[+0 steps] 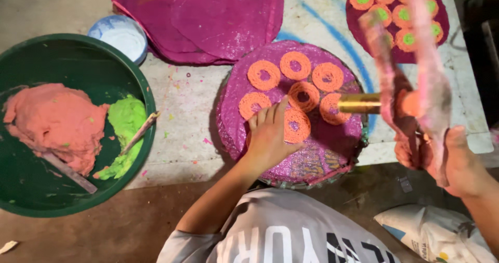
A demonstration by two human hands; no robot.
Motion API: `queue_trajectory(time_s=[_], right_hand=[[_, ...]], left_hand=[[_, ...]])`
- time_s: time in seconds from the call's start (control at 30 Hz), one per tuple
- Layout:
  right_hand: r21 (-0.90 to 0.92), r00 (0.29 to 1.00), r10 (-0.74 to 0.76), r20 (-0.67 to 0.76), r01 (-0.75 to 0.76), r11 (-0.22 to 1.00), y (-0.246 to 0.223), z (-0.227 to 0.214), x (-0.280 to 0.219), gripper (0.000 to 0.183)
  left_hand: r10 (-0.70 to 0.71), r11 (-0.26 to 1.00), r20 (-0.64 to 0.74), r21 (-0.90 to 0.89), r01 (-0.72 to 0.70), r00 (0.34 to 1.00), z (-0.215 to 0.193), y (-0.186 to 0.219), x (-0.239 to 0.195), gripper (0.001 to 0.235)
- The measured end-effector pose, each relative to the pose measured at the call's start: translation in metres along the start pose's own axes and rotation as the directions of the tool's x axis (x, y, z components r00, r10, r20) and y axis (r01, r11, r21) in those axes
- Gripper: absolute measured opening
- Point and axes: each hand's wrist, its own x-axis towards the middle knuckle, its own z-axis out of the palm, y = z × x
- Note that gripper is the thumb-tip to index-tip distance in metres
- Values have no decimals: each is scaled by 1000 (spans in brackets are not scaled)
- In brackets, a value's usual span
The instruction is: The person uses a manual press tool to extrude pink and green dough onto a purple glittery base. They repeatedly load the press with dough from a green bowl, squeeze the handles to form ring shapes, and arrange them on the base. The person alternates between pink and green dough to create a patterned design.
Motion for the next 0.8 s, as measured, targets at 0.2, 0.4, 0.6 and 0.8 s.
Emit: queue_trajectory(time_s=[0.2, 0.4, 0.6, 0.8], right_hand=[[212, 984, -176, -35, 179, 961, 17, 7, -13, 105], [306, 973, -227, -41, 229, 924, 39, -8, -27, 95], [350, 969, -233, -79, 246, 904, 54, -20, -46, 96], [249, 988, -138, -66, 150, 957, 70, -28, -50, 105]], left_hand=[[14, 989, -4, 149, -13, 1000, 7, 11, -4, 112], [111, 990, 27, 86, -113, 993, 17, 40, -9, 108], [157, 964, 152, 189, -184, 976, 58, 56, -4, 120], [125, 992, 162, 9, -128, 979, 49, 60, 3, 123]])
